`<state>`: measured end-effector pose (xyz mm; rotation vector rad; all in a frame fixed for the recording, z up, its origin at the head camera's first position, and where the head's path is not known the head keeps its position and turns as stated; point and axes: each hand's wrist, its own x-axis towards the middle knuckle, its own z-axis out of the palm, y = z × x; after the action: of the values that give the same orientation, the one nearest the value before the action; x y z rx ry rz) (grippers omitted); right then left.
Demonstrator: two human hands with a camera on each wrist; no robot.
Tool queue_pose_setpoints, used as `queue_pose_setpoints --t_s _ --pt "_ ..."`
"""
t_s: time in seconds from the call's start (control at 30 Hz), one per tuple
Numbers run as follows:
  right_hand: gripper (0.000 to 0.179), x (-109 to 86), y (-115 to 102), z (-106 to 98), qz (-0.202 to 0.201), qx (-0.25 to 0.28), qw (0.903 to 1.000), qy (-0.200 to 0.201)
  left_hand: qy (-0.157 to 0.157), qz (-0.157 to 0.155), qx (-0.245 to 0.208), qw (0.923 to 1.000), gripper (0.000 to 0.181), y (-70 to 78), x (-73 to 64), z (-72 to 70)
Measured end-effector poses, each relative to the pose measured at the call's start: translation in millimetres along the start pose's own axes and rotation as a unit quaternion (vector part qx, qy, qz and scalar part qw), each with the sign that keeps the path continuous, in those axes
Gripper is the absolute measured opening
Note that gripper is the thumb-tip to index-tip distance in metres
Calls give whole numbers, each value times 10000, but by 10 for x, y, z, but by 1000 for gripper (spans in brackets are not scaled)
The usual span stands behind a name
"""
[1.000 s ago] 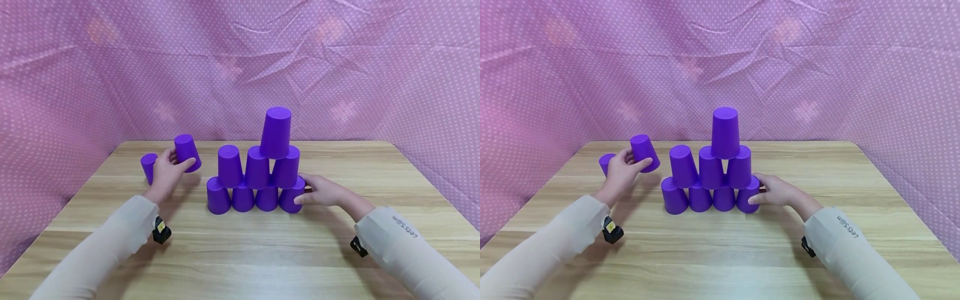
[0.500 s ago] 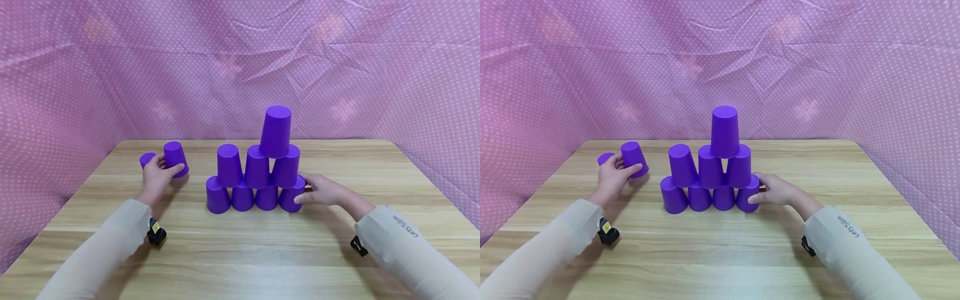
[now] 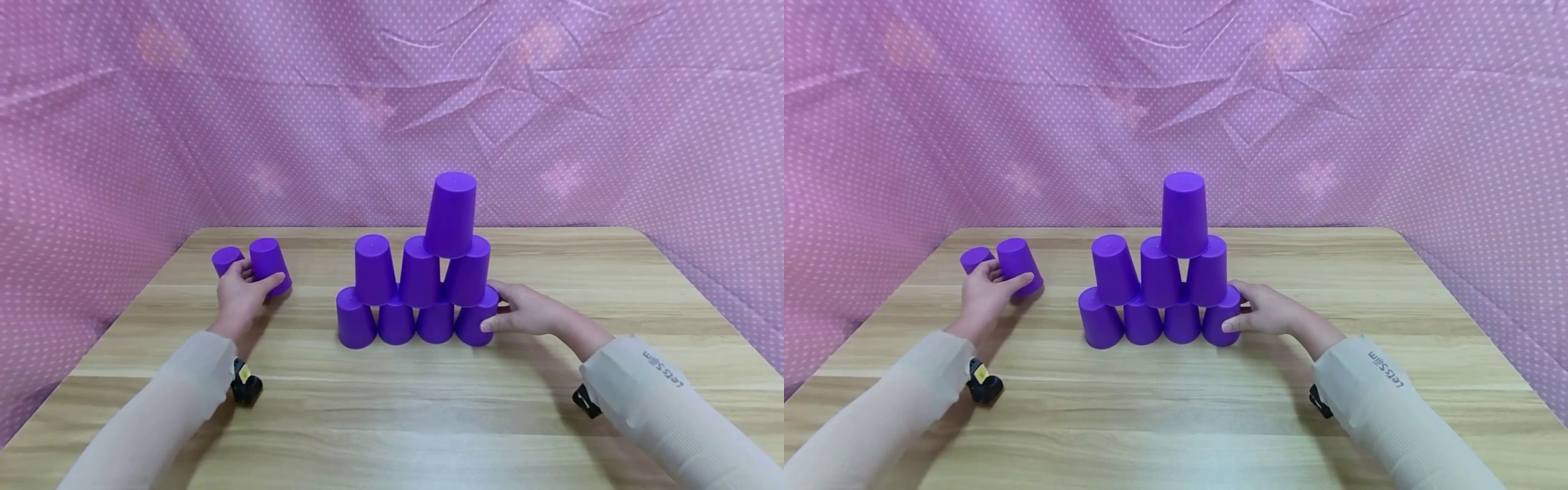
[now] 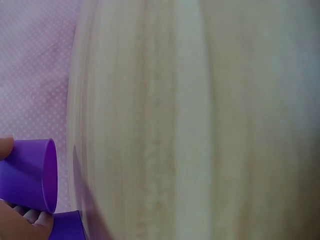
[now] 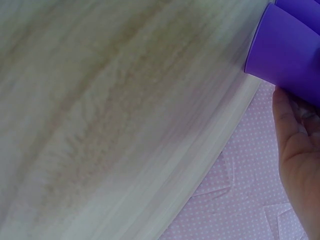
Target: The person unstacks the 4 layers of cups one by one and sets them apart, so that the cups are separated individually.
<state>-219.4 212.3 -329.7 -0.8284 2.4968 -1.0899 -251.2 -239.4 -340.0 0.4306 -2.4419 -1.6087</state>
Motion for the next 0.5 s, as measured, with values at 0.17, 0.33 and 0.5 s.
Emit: queue_pose_setpoints --t_s 0.17,0.33,0.5 --pt "54 -2 3 0 -30 31 10000 -3 5 -211 157 9997 76 -17 -1 -28" --pt "51 -3 4 1 -75 30 10000 25 -18 -354 313 9989 78 -30 8 -40" --pt "51 -1 2 4 -70 30 10000 31 -68 -388 395 9984 80 -49 12 -50"
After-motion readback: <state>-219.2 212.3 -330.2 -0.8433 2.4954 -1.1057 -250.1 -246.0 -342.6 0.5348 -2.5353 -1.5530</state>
